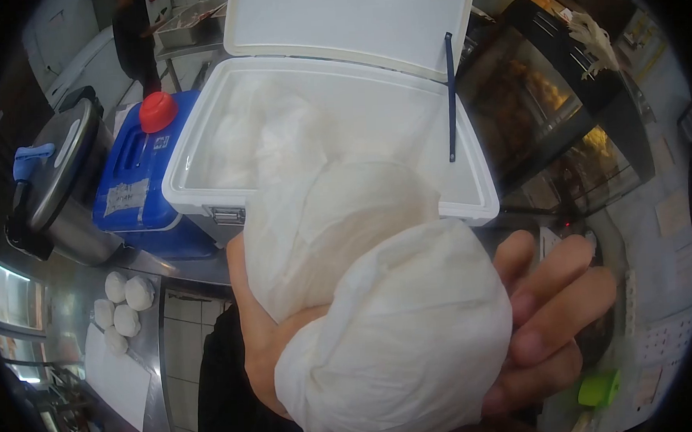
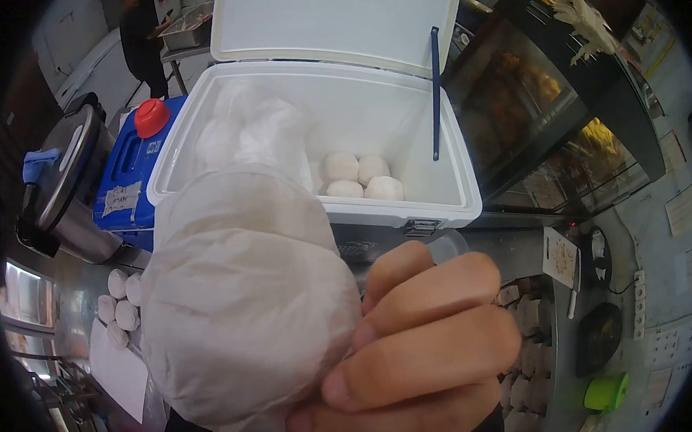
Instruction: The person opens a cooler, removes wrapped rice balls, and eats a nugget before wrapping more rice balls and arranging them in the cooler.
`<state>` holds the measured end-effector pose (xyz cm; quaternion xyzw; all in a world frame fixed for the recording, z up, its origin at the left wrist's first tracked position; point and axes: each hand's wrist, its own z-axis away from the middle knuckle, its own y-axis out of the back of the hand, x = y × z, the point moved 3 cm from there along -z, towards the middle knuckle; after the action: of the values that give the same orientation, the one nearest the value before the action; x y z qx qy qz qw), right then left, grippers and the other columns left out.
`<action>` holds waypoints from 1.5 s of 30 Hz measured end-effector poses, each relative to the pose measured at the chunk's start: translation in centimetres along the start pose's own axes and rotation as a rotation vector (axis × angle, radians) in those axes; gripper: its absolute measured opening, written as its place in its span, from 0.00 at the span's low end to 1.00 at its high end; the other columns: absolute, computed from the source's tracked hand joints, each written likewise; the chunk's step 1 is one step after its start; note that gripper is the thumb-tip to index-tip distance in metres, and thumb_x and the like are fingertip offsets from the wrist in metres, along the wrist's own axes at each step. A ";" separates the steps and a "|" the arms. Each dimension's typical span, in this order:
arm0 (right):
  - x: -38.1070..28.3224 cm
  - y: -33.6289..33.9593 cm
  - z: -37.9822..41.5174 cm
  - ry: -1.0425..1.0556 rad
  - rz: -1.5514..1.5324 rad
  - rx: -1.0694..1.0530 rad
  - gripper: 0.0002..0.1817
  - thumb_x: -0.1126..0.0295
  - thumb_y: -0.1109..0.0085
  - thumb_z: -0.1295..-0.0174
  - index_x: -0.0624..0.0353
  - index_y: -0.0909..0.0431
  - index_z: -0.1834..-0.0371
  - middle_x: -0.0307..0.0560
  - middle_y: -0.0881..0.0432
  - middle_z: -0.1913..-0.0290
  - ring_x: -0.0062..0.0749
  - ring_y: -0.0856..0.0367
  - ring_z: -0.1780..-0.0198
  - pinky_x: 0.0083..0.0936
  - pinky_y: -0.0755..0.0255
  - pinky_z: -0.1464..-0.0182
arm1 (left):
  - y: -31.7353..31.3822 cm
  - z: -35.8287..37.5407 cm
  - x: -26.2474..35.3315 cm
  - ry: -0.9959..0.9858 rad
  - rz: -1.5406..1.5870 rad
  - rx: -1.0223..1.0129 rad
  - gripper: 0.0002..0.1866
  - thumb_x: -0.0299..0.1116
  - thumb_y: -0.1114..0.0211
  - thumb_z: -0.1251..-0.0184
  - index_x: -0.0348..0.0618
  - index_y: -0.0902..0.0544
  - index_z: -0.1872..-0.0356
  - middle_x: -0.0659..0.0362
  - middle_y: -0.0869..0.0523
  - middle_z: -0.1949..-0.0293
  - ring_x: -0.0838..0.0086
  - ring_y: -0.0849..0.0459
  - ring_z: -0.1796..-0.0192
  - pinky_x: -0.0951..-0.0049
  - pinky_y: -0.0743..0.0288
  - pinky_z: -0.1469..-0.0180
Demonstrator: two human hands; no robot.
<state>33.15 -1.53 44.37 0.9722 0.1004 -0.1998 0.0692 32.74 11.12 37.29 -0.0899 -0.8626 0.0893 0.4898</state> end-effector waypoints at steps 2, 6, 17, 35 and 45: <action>-0.2 -0.1 0.4 -0.026 -0.018 0.054 0.08 0.58 0.32 0.51 0.42 0.22 0.78 0.33 0.35 0.64 0.22 0.38 0.57 0.19 0.39 0.59 | -0.3 0.2 0.0 -0.006 -0.004 -0.016 0.42 0.48 0.35 0.45 0.33 0.46 0.37 0.47 0.37 0.39 0.60 0.34 0.39 0.67 0.42 0.38; -0.6 -0.2 0.8 -0.032 -0.054 0.117 0.11 0.57 0.33 0.51 0.43 0.24 0.82 0.33 0.35 0.64 0.23 0.38 0.57 0.20 0.40 0.59 | -0.8 0.2 0.2 -0.039 -0.008 -0.040 0.43 0.49 0.35 0.45 0.32 0.46 0.38 0.47 0.37 0.39 0.60 0.34 0.38 0.67 0.42 0.38; -1.5 0.0 1.4 0.025 0.038 0.127 0.10 0.54 0.36 0.47 0.43 0.23 0.77 0.33 0.35 0.63 0.23 0.38 0.56 0.19 0.39 0.58 | -1.6 0.7 0.8 -0.134 -0.024 -0.088 0.44 0.51 0.36 0.44 0.29 0.47 0.38 0.47 0.37 0.40 0.61 0.36 0.37 0.67 0.44 0.37; 7.7 2.6 11.0 0.117 0.530 -0.130 0.35 0.38 0.52 0.45 0.53 0.31 0.43 0.64 0.34 0.39 0.63 0.38 0.37 0.60 0.47 0.41 | -0.1 -1.4 -8.7 0.190 0.031 -0.224 0.44 0.54 0.42 0.40 0.33 0.51 0.35 0.50 0.37 0.40 0.67 0.37 0.38 0.68 0.45 0.37; 11.0 1.9 11.9 0.201 0.279 0.386 0.28 0.46 0.37 0.54 0.31 0.33 0.48 0.60 0.28 0.52 0.51 0.25 0.58 0.52 0.32 0.55 | 0.3 -1.4 -6.3 -0.030 -0.477 -0.679 0.35 0.57 0.32 0.53 0.42 0.23 0.48 0.39 0.42 0.40 0.46 0.45 0.38 0.51 0.53 0.36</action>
<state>39.06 -3.62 29.27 0.9869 -0.0681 -0.1060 -0.1011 37.16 9.95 32.69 -0.0424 -0.8468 -0.3150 0.4265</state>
